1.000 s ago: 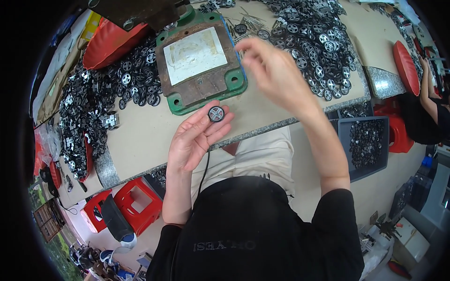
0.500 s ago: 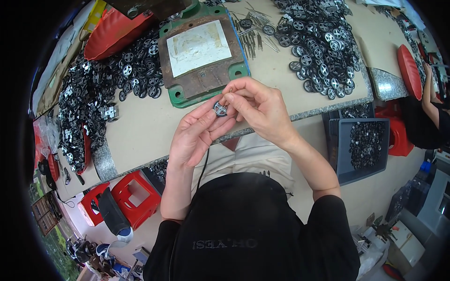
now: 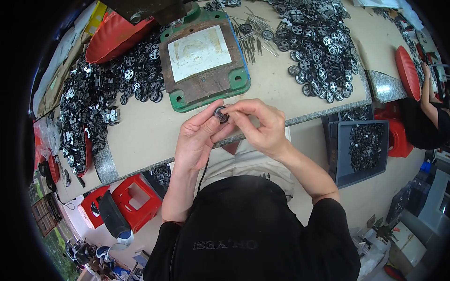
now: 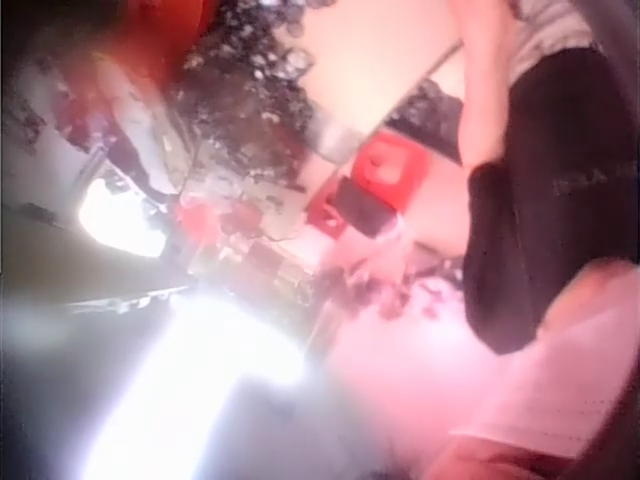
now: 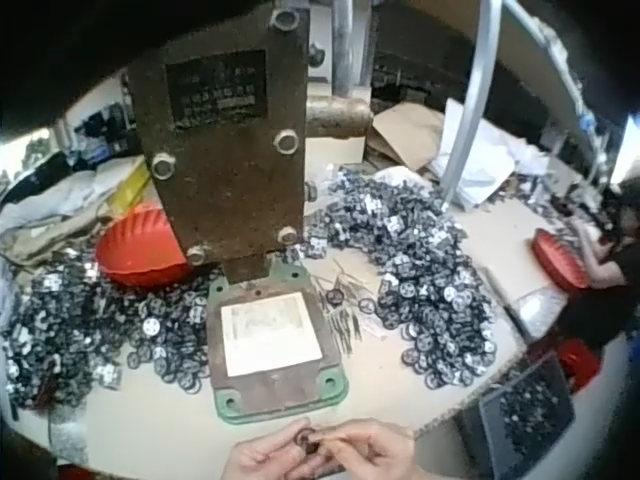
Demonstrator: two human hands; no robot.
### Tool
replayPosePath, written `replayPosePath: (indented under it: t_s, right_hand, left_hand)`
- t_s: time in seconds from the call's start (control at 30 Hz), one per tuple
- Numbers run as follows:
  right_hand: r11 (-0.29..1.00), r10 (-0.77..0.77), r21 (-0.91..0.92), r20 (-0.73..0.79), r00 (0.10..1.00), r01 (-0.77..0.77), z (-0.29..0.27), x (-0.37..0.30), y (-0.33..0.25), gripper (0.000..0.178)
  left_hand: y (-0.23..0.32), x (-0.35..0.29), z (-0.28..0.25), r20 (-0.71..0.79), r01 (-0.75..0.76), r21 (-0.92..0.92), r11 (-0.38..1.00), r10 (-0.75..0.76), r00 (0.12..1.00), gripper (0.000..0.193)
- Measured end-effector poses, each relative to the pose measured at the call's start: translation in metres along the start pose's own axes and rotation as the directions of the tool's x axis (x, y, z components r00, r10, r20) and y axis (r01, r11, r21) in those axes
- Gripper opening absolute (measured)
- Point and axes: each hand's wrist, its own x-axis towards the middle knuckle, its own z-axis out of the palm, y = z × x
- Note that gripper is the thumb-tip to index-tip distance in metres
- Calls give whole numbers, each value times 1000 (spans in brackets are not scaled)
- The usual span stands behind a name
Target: The person assembles small metal components and plastic bases using a manual press machine.
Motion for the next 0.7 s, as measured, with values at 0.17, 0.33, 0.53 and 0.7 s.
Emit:
replayPosePath:
  t_s: [0.17, 0.33, 0.53, 0.7]
  right_hand:
    - [997, -14, 81, -53, 998, 18, 5, -3, -8, 10]
    - [1000, -20, -13, -18, 1000, 20, 3, 2, -7, 9]
    - [833, 431, 220, 318, 845, -508, -26, 42, -30, 26]
    - [721, 229, -680, 50, 972, -135, -77, 124, -1, 21]
  left_hand:
    - [-9, 9, -11, 122, -106, -69, 992, 114, 986, 35]
    - [-14, 12, -8, 82, -123, -95, 988, 130, 988, 29]
    - [-11, 15, -9, 89, -66, -135, 989, 78, 993, 35]
    - [-10, 14, -15, 53, -10, -144, 989, 18, 998, 35]
